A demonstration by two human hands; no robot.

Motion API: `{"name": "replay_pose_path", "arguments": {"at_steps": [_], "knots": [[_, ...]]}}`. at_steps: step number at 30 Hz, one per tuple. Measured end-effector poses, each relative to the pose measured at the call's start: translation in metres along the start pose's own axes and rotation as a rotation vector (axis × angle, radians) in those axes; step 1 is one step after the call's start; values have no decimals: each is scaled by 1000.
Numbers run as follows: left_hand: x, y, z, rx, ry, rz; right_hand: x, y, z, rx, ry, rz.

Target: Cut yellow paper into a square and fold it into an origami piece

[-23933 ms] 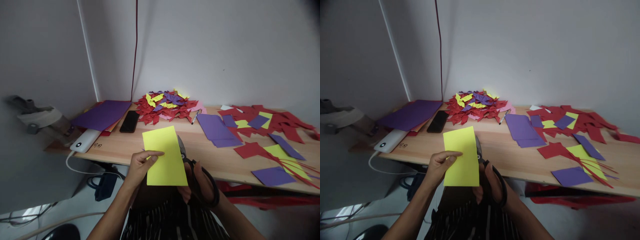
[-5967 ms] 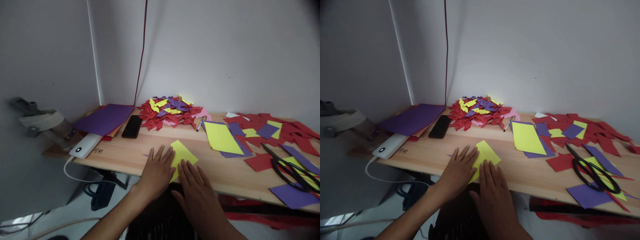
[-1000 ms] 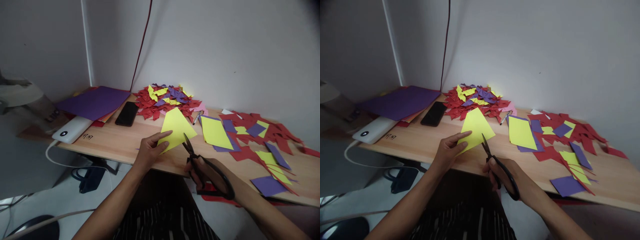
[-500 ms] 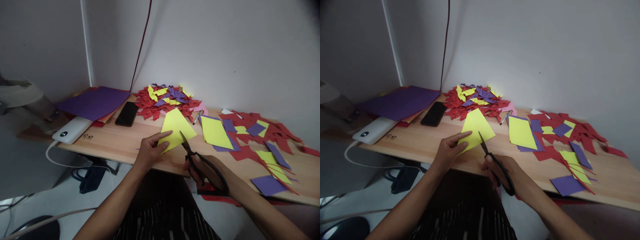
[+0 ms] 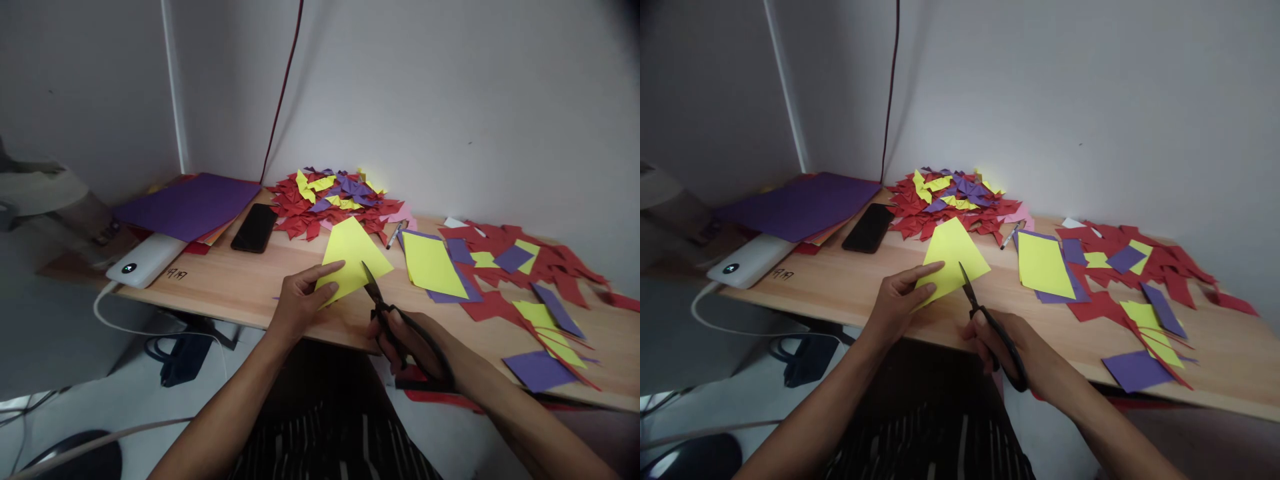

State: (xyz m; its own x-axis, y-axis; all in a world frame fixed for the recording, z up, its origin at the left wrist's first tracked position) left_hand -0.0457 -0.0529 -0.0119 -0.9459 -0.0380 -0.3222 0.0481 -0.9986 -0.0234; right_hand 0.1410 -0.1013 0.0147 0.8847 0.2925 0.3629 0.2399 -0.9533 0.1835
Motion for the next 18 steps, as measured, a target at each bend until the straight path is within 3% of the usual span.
{"name": "replay_pose_path", "arguments": {"at_steps": [12,18], "knots": [[0,0,1,-1,-1,-5,0,1,-2,1,-41,-47],[0,-1,0,-2,-3,-1,2,0,4,-19,-65,-12]]}}
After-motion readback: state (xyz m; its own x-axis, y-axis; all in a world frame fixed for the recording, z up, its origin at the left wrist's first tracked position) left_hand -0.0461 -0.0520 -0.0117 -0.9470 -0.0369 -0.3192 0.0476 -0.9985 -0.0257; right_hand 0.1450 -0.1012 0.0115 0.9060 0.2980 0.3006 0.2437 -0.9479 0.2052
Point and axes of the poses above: each hand's wrist, its own y-axis away from the middle knuckle, its own x-axis out of the back of the hand, z = x × y, the point moved 6 cm from there along -y, towards the middle knuckle, and after that the axes turned 9 degrees about z, right-handed, at the moved point
